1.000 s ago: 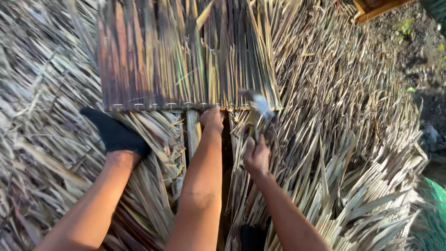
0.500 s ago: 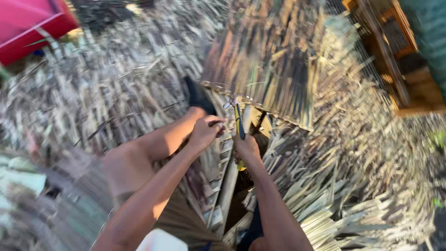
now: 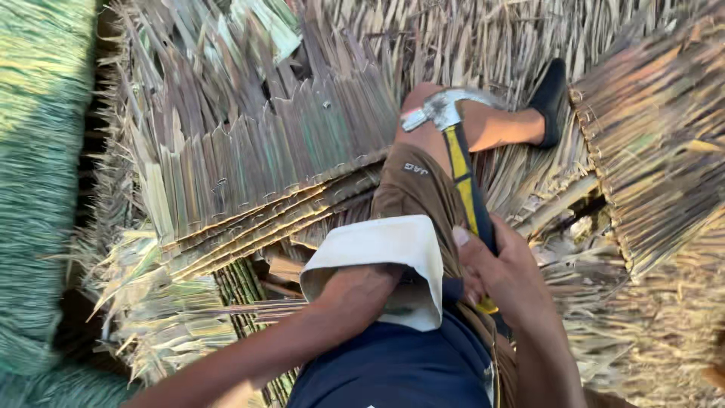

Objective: The person hammers nails into dried palm-leaf roofing panels to secure them to a bamboo frame. They repeatedly pick up nails, position panels, and strike nails with a hammer while working on the roof surface.

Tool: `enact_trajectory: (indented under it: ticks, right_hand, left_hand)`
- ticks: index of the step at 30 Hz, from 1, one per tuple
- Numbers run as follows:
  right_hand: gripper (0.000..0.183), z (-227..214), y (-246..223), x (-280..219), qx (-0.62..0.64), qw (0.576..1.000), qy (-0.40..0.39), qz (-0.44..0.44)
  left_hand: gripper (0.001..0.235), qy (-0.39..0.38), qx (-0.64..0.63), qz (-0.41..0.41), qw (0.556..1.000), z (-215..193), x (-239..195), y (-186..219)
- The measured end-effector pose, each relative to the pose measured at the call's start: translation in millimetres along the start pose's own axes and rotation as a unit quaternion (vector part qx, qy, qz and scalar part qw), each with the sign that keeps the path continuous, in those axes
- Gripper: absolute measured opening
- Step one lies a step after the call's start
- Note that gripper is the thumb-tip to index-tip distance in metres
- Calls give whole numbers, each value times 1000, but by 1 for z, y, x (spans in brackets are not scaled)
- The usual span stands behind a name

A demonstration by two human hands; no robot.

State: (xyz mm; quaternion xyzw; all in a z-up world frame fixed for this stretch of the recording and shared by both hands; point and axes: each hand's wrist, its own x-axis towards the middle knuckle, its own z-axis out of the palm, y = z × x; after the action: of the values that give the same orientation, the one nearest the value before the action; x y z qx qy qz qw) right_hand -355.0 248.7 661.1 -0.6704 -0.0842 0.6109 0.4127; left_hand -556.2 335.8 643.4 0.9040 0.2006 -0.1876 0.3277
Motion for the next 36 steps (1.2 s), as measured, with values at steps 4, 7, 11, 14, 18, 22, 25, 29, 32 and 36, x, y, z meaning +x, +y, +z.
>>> enact_trajectory:
  ticks: [4, 7, 11, 14, 18, 22, 25, 29, 32, 36]
  right_hand:
    - [25, 31, -18, -5, -70, 997, -22, -13]
    - [26, 42, -24, -4, -118, 993, -10, -2]
    - [26, 46, -23, -3, -96, 995, -25, -2]
    - [26, 41, -20, -5, -107, 994, -34, 4]
    - [25, 32, -13, -7, -4, 998, -67, 0]
    - [26, 5, -7, 4, 108, 992, -53, -38]
    - [19, -35, -1, 14, 130, 988, 59, -49]
    - [21, -111, 13, 37, 151, 962, 208, -96]
    - [24, -171, 46, 66, 46, 922, 371, -102]
    - [29, -267, 108, 123, 201, 889, 379, -158]
  left_hand:
    - [37, 279, -18, 82, 957, 55, 13, -28]
    - [35, 282, -73, 85, 953, 62, 7, -40]
    - [31, 270, -116, 52, 954, 48, -8, -38]
    - [27, 137, -208, -34, 968, 25, -15, -17]
    - [20, -82, -201, 16, 976, -32, -12, 8]
    - [27, -117, -221, 189, 950, -82, 42, 7]
    - [18, -76, -181, 218, 956, -75, 132, 9]
    - [14, -16, -161, 300, 940, -17, 265, 29]
    - [15, -24, -205, 281, 937, 49, 363, 50]
    - [10, 56, -233, 235, 942, 162, 494, 64]
